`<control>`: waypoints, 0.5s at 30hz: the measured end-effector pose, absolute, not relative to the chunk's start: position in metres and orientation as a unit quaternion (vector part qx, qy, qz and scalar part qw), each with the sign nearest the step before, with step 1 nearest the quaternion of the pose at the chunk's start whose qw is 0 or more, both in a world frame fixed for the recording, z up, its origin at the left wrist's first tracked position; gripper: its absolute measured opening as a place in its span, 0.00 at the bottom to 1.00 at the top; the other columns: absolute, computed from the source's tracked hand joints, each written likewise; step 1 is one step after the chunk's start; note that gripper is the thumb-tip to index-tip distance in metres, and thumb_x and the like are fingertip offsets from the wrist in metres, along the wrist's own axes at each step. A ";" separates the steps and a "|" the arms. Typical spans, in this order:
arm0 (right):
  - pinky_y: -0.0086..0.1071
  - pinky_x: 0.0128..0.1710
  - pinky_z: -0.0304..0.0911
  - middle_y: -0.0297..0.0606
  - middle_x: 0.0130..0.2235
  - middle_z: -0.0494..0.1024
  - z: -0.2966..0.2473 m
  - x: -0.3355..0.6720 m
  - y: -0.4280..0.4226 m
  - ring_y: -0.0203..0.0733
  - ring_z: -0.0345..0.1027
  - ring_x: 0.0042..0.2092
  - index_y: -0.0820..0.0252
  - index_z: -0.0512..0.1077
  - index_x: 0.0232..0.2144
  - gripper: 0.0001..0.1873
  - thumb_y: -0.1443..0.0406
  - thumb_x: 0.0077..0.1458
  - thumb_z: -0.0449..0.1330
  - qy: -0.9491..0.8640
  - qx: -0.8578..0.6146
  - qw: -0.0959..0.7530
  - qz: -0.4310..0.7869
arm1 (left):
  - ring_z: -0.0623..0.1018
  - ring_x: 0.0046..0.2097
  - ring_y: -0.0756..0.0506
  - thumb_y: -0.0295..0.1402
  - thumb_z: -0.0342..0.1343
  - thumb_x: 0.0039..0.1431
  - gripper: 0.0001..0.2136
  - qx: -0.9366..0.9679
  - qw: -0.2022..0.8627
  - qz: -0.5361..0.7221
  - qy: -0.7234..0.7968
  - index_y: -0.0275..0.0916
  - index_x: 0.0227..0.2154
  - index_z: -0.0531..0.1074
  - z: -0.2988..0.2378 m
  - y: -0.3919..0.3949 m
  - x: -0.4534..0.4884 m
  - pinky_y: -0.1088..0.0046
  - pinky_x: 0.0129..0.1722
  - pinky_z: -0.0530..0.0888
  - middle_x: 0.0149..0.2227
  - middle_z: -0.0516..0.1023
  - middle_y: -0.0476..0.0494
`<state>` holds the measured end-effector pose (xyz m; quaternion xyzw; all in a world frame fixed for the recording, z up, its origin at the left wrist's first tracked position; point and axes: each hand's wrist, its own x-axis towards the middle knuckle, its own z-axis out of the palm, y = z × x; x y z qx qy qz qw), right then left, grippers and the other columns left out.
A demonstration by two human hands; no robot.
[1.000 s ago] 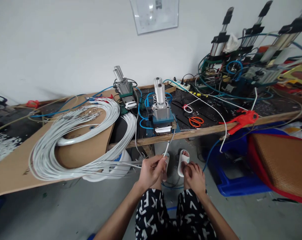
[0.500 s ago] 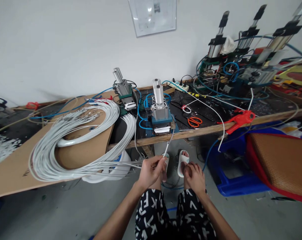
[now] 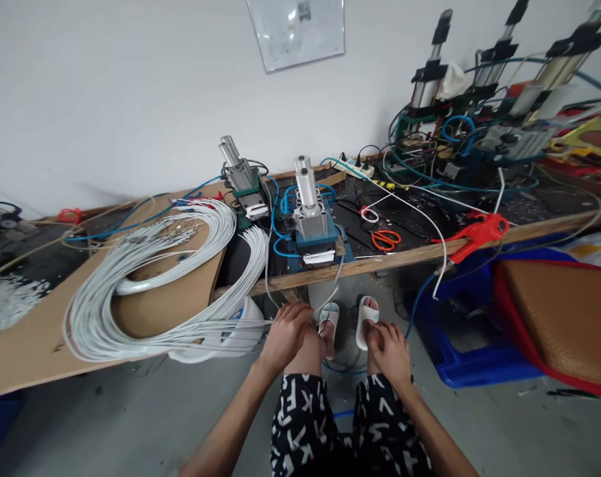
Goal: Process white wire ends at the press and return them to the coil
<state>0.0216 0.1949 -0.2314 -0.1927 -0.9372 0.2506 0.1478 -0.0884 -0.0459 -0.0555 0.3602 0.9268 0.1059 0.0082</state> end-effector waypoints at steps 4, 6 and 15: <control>0.47 0.56 0.60 0.42 0.56 0.74 -0.231 0.021 0.194 0.52 0.60 0.60 0.57 0.72 0.52 0.19 0.61 0.62 0.50 -0.935 -0.192 0.156 0.253 | 0.78 0.51 0.43 0.20 0.51 0.62 0.17 0.349 0.069 0.054 0.933 0.45 0.44 0.80 -0.056 -0.048 -0.094 0.64 0.56 0.70 0.48 0.82 0.44; 0.46 0.56 0.60 0.42 0.56 0.74 -0.231 0.021 0.194 0.52 0.60 0.60 0.56 0.72 0.52 0.19 0.61 0.62 0.50 -0.935 -0.191 0.160 0.254 | 0.79 0.50 0.42 0.17 0.51 0.59 0.19 0.315 0.073 0.034 0.946 0.43 0.43 0.81 -0.059 -0.051 -0.100 0.65 0.54 0.72 0.47 0.82 0.42; 0.46 0.57 0.59 0.44 0.55 0.74 -0.231 0.023 0.197 0.52 0.60 0.59 0.57 0.72 0.52 0.20 0.61 0.62 0.50 -0.932 -0.187 0.165 0.264 | 0.80 0.49 0.40 0.18 0.52 0.62 0.13 0.184 0.130 -0.075 0.971 0.36 0.43 0.79 -0.079 -0.069 -0.124 0.62 0.51 0.74 0.45 0.81 0.36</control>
